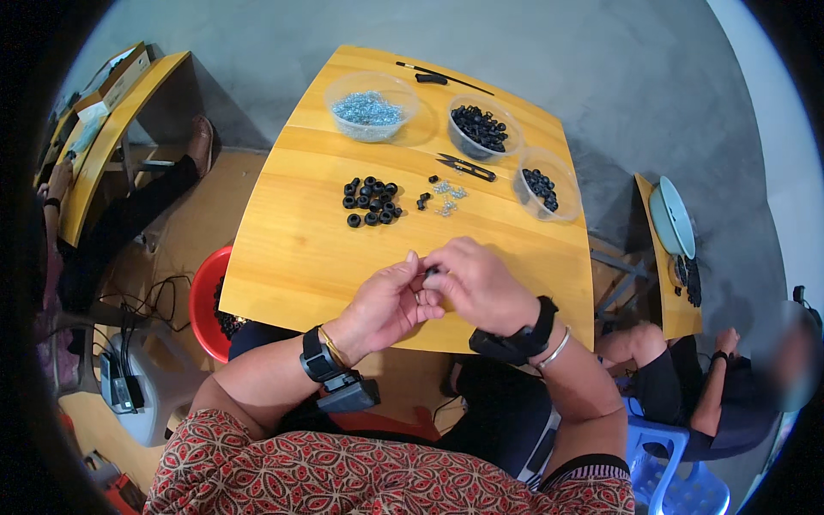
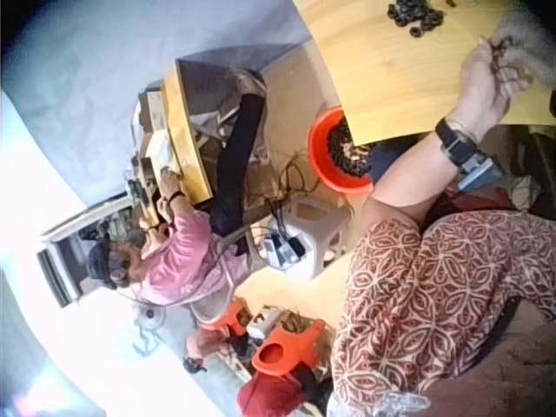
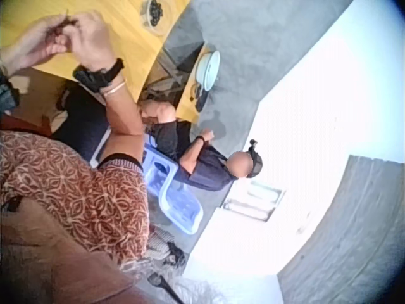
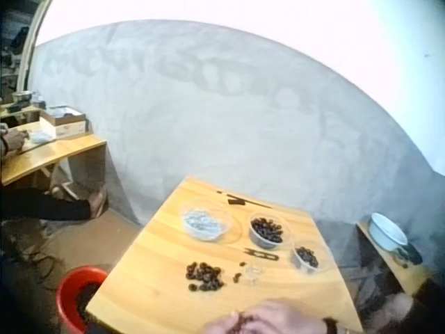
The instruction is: The person is manually assembling small black plastic components by inserting metal pins into them.
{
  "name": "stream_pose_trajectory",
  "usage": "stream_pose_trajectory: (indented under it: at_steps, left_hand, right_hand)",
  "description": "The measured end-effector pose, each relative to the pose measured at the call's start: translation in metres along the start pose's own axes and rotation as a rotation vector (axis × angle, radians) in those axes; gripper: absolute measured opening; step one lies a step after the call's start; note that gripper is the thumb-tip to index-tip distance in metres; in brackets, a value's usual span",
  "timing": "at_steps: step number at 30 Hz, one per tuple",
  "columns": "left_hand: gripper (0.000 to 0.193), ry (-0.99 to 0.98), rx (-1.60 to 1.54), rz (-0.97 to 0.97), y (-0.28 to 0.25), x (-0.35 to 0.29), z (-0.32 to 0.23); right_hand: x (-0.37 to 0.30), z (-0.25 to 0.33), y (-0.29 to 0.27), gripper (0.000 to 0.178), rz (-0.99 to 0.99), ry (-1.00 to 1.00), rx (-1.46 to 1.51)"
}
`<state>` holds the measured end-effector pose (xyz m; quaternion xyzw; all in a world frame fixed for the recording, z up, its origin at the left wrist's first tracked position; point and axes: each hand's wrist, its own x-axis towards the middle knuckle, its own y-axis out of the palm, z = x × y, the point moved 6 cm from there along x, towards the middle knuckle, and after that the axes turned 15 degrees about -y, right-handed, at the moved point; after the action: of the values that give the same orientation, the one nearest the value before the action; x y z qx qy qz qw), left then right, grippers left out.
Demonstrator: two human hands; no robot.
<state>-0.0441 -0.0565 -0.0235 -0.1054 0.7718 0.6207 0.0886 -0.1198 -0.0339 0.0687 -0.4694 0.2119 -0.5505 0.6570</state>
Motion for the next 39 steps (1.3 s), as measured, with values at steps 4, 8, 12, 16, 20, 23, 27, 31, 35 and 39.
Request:
stream_pose_trajectory:
  at_steps: [4, 8, 12, 16, 20, 23, 27, 31, 35, 39]
  left_hand:
    - [0.03, 0.023, 0.063, 0.124, -0.008, 0.005, 0.002]
    - [0.022, -0.001, 0.027, 0.041, -0.006, 0.004, 0.002]
    - [0.023, 0.013, 0.085, -0.044, -0.001, 0.002, 0.003]
    - [0.024, -0.012, 0.103, -0.011, -0.003, 0.004, 0.004]
    - [0.021, -0.035, 0.092, -0.012, -0.001, 0.001, 0.005]
    - [0.02, -0.042, 0.106, -0.038, -0.006, 0.003, 0.005]
    - [0.021, -0.039, 0.125, -0.036, -0.009, 0.005, 0.006]
    - [0.021, -0.024, 0.123, -0.027, -0.01, 0.003, 0.005]
    - [0.022, -0.015, 0.113, -0.067, -0.011, 0.002, 0.003]
    - [0.024, -0.014, 0.107, -0.092, -0.011, 0.002, 0.003]
  right_hand:
    - [-0.005, -0.003, -0.002, 0.015, -0.067, -0.055, 0.14]
    - [-0.005, -0.044, -0.024, 0.012, -0.106, 0.025, -0.086]
    - [0.0, -0.076, -0.023, 0.01, -0.114, 0.069, -0.109]
    - [0.022, -0.08, -0.006, 0.012, -0.004, 0.027, -0.167]
    - [0.03, -0.097, 0.009, 0.012, 0.132, 0.062, -0.244]
    - [0.03, -0.1, 0.013, 0.011, 0.223, 0.142, -0.28]
    - [0.022, -0.095, 0.0, 0.007, 0.094, 0.134, -0.22]
    - [0.014, -0.08, -0.03, 0.006, -0.086, 0.131, -0.115]
    - [-0.011, -0.088, -0.024, 0.01, -0.055, 0.126, -0.127]
    - [-0.061, -0.125, -0.015, 0.015, -0.211, 0.382, 0.223]
